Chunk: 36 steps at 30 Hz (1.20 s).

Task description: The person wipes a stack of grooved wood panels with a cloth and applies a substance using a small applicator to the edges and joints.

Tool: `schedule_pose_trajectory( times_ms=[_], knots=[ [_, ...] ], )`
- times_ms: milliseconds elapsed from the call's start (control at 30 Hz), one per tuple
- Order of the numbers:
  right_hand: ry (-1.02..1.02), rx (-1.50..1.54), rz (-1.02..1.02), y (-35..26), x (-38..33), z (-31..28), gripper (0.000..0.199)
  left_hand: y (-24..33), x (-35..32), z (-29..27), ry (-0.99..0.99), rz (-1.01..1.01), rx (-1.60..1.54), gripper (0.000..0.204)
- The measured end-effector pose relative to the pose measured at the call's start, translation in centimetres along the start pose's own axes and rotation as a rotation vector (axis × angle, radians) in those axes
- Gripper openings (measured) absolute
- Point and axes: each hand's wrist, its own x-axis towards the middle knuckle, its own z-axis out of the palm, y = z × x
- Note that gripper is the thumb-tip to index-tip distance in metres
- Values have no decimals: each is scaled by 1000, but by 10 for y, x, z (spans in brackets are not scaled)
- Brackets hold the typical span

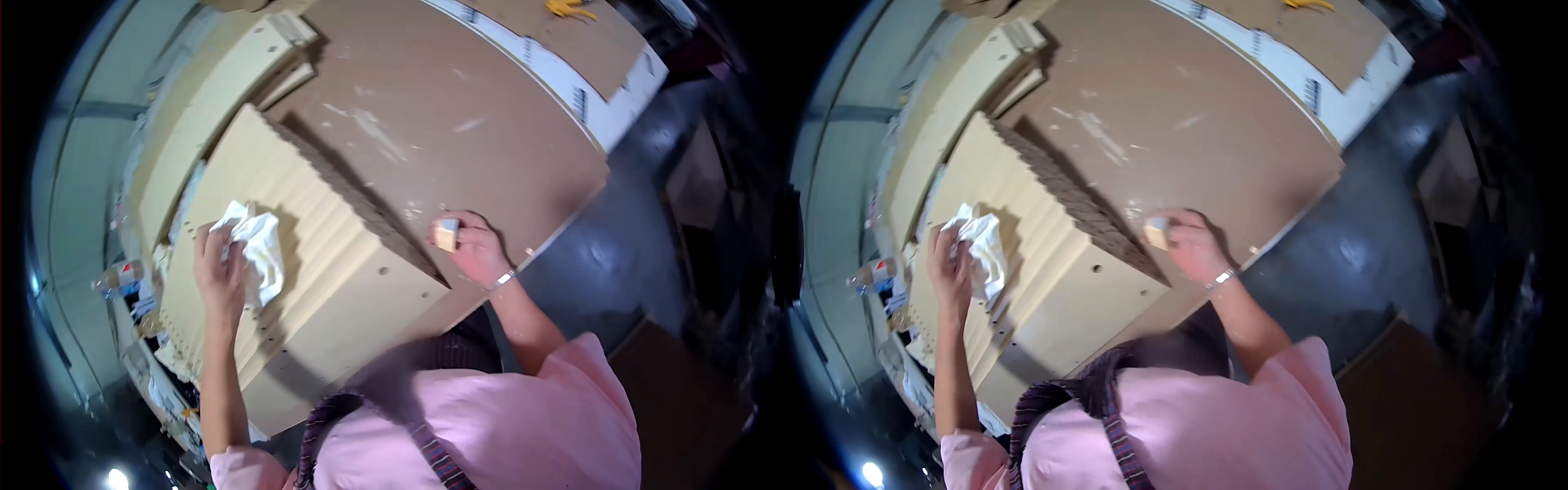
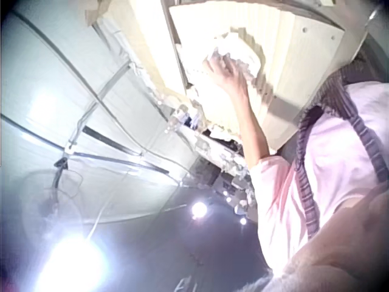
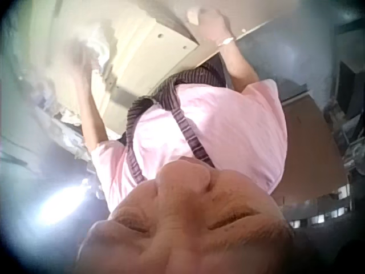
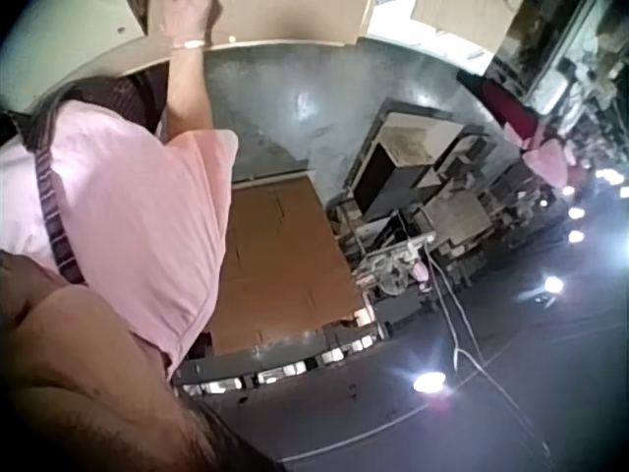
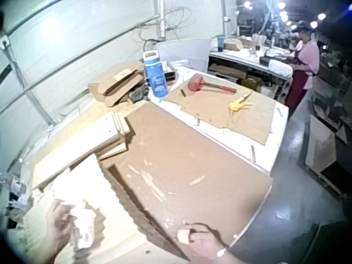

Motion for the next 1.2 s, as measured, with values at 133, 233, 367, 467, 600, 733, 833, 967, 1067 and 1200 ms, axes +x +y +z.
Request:
schedule_pose_trajectory(
  times_ms=[133, 233, 367, 467, 600, 733, 833, 967, 1067, 1200],
  knots=[
    [0, 19, 51, -3, 0, 5, 44, 25, -10, 57, -19, 245, 427, 32],
    [49, 36, 66, -2, -1, 8, 42, 65, 27, 91, 42, 289, 408, 25],
    [-12, 38, 73, -3, 3, 3, 39, 93, 71, 104, -65, 352, 156, 19],
    [-15, 36, 55, -3, 3, 9, 40, 65, 81, 82, 86, 355, -182, 23],
    [-43, 64, 26, -5, 6, 4, 39, 24, 51, 30, -9, 72, -96, 38],
    [-58, 65, -10, 2, 5, 5, 39, 1, 18, 71, -21, 143, 268, 45],
    [-6, 31, -16, 1, 1, 7, 38, 37, 62, 81, -56, 248, 110, 35],
    [24, 1, -20, 3, -2, 3, 35, 26, 104, 61, 68, 24, -435, 22],
    [-25, 36, -12, 2, 3, 1, 32, -6, 95, 11, 129, -148, -383, 28],
    [-75, 98, -2, 2, 4, 1, 31, -19, 38, 45, 86, 218, 198, 37]
  ],
)
